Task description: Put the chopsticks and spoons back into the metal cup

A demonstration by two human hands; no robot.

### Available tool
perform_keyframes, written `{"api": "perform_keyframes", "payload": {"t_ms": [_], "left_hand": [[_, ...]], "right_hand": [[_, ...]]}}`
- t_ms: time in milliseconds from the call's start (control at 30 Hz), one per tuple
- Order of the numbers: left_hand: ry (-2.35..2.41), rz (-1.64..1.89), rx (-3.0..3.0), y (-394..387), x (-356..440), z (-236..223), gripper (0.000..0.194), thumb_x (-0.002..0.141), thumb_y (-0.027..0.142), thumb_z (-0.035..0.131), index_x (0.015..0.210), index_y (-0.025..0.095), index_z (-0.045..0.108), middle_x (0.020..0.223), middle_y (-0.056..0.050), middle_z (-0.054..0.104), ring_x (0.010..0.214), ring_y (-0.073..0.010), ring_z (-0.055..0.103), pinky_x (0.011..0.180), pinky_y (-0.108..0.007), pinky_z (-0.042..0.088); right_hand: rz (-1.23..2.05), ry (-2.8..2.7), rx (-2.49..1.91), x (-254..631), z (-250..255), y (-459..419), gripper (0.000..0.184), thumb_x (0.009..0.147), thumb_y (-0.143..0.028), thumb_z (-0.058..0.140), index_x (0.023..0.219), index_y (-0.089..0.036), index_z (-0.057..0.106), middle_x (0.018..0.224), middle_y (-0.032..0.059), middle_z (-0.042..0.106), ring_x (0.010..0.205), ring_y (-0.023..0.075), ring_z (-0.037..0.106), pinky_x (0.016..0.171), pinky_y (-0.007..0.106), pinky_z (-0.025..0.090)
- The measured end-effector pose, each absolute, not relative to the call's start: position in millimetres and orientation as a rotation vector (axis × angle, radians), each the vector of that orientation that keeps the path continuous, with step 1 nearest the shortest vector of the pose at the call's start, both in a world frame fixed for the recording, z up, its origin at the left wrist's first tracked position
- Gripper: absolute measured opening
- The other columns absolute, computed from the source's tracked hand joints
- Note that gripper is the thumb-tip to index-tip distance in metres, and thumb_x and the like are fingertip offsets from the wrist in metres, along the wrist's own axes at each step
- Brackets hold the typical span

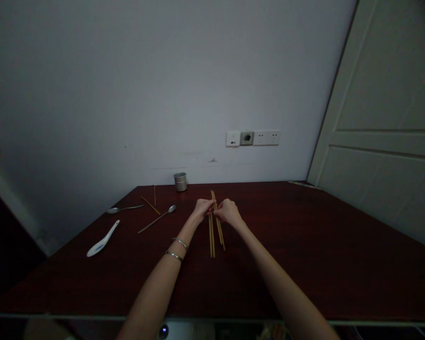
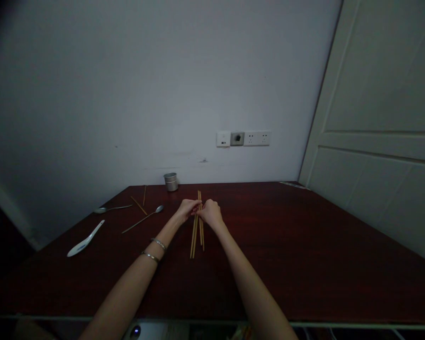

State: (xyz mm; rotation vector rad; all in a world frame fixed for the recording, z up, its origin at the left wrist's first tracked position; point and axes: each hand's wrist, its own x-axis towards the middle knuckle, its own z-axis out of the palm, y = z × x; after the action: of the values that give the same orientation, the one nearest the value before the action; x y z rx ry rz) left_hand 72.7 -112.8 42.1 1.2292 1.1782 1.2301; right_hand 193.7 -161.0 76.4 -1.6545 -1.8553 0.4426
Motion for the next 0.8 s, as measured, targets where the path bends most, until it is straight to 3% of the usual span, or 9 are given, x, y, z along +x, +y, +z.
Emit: {"api": "perform_keyframes", "payload": {"t_ms": [233, 467, 800], "left_hand": [[1.283, 1.205, 1.254, -115, 67, 46, 0.032, 0.067, 0.039, 0.059, 0.056, 0.009, 0.056, 0.045, -0.001, 0.051, 0.033, -0.0042, 0.037, 0.034, -0.018, 0.023], [1.372, 1.277, 1.217, -109, 51, 36, 0.027, 0.075, 0.029, 0.047, 0.059, 0.009, 0.057, 0.045, 0.001, 0.050, 0.032, -0.0038, 0.036, 0.035, -0.017, 0.025], [1.456, 1.245, 1.199, -103, 45, 29, 0.021, 0.072, 0.019, 0.044, 0.059, 0.009, 0.056, 0.045, 0.001, 0.049, 0.031, -0.0032, 0.035, 0.034, -0.017, 0.025]], "right_hand": [[0.481, -1.825, -1.711, 198, 72, -160, 0.012, 0.055, -0.023, 0.066, 0.063, -0.015, 0.064, 0.066, 0.0110, 0.067, 0.066, 0.0210, 0.064, 0.054, 0.023, 0.044], [0.446, -1.882, -1.768, 195, 48, -160, 0.025, 0.049, -0.025, 0.069, 0.070, -0.014, 0.062, 0.081, 0.0171, 0.066, 0.075, 0.0265, 0.064, 0.057, 0.028, 0.047], [0.375, -1.933, -1.737, 183, 49, -173, 0.027, 0.053, -0.016, 0.068, 0.079, -0.011, 0.062, 0.087, 0.0214, 0.065, 0.082, 0.0318, 0.063, 0.065, 0.035, 0.048]]}}
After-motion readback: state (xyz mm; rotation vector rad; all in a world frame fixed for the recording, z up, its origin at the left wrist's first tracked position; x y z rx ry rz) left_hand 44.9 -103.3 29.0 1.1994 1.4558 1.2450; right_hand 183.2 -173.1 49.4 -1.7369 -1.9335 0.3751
